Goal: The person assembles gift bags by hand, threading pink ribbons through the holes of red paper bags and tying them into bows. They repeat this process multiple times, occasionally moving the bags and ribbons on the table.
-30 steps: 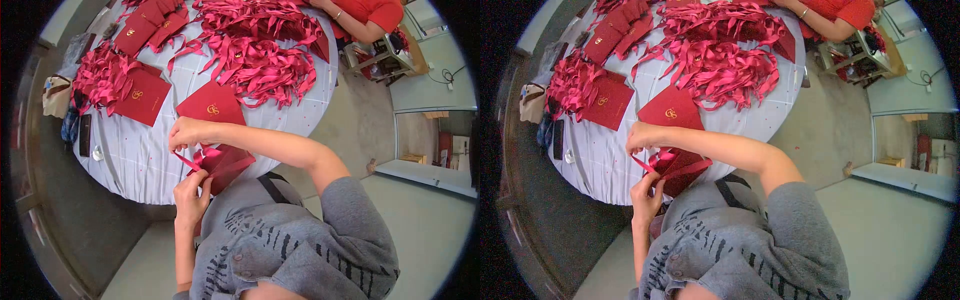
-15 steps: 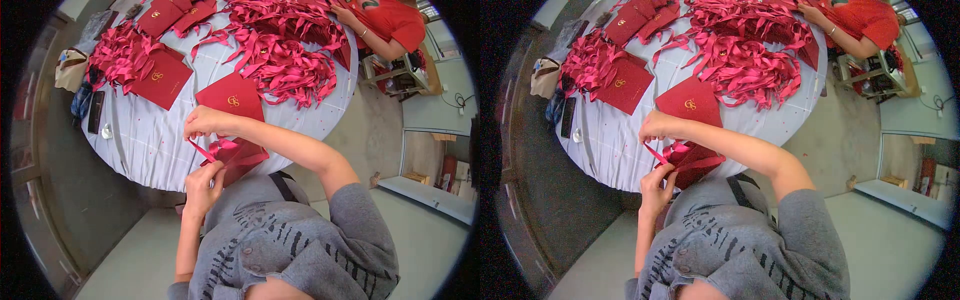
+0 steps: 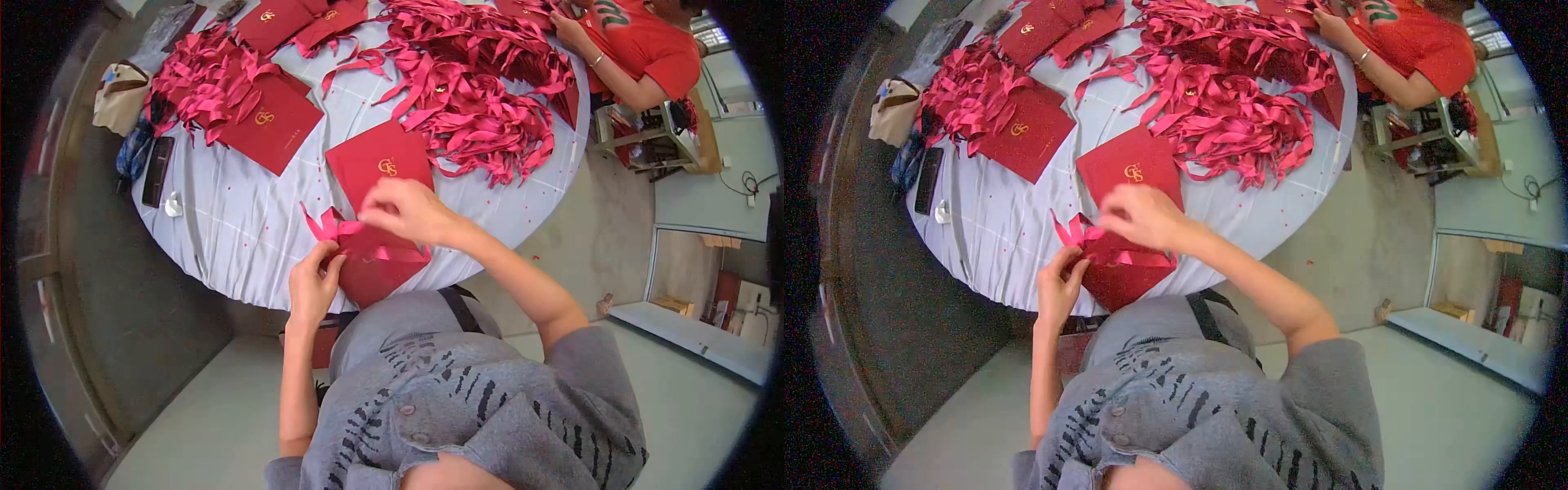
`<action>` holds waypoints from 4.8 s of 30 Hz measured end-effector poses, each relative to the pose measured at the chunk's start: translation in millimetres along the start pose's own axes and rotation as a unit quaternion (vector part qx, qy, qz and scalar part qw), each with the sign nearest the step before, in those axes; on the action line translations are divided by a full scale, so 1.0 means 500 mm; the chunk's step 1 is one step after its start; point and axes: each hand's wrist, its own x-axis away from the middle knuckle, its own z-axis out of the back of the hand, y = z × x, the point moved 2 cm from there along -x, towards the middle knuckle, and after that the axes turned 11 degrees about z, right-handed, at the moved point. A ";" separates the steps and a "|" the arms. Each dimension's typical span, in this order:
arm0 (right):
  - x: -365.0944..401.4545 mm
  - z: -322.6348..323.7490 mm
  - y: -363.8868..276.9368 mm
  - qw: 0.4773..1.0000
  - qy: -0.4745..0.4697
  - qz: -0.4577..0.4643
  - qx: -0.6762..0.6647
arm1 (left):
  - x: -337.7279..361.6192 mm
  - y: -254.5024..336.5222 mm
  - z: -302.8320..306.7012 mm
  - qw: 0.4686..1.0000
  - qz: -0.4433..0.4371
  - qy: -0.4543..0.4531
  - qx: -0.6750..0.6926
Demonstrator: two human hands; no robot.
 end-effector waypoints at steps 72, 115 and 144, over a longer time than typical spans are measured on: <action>0.114 0.006 -0.111 0.975 0.163 -0.152 -0.005 | -0.050 0.118 -0.028 0.910 0.118 -0.249 0.310; 0.122 0.013 -0.095 0.970 0.192 -0.146 0.013 | -0.008 0.193 -0.038 0.983 -0.183 -0.027 0.008; 0.066 0.082 -0.085 0.981 -0.168 -0.007 0.095 | 0.063 0.157 -0.063 0.951 -0.282 -0.021 -0.122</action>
